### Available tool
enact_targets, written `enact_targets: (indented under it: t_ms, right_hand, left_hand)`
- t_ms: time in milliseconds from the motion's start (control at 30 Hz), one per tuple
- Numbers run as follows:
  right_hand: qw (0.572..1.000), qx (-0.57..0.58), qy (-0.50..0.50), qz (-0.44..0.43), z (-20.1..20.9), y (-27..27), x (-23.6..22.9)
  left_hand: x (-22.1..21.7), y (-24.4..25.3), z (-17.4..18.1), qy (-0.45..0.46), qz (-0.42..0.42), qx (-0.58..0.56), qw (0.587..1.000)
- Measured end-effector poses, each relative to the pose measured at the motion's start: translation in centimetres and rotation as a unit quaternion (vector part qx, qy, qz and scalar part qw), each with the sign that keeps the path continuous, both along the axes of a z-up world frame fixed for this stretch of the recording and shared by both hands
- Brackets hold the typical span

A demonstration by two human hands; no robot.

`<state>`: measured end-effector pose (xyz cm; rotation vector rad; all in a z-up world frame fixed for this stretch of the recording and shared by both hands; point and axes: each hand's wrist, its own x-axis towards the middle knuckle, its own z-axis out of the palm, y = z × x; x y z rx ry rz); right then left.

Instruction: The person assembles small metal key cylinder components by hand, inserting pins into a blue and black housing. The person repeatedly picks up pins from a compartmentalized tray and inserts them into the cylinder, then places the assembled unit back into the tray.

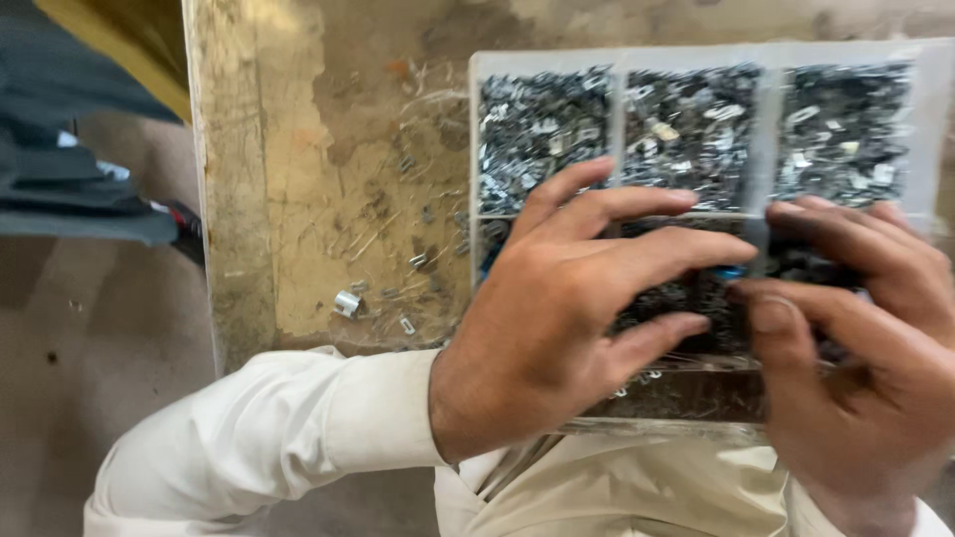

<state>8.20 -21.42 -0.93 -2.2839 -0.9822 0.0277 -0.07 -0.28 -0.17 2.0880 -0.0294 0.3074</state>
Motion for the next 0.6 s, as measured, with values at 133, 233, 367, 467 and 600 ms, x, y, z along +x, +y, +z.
enact_targets:
  t_ms: [133,233,367,467,600]
  right_hand:
    - [0.998,0.046,-0.025,-0.019,0.7,1.2,-0.2]
    - [0.995,0.094,0.015,-0.026,1.4,0.0,-0.2]
    - [0.993,0.087,-0.059,-0.06,2.4,-4.5,2.4]
    - [0.98,-0.028,-0.18,-0.078,2.3,-8.0,6.6]
    - [0.944,-0.154,-0.291,-0.034,1.3,-8.9,12.2]
  left_hand:
    - [0.0,0.1,0.6,-0.013,0.023,0.02,0.999]
    - [0.1,-0.1,0.9,-0.034,0.039,0.056,0.997]
    - [-3.4,-2.8,1.7,-0.071,0.101,0.094,0.988]
    - [-8.3,-7.1,1.5,-0.051,0.117,0.002,0.992]
    - [-11.0,-12.5,-3.3,0.027,0.066,-0.18,0.981]
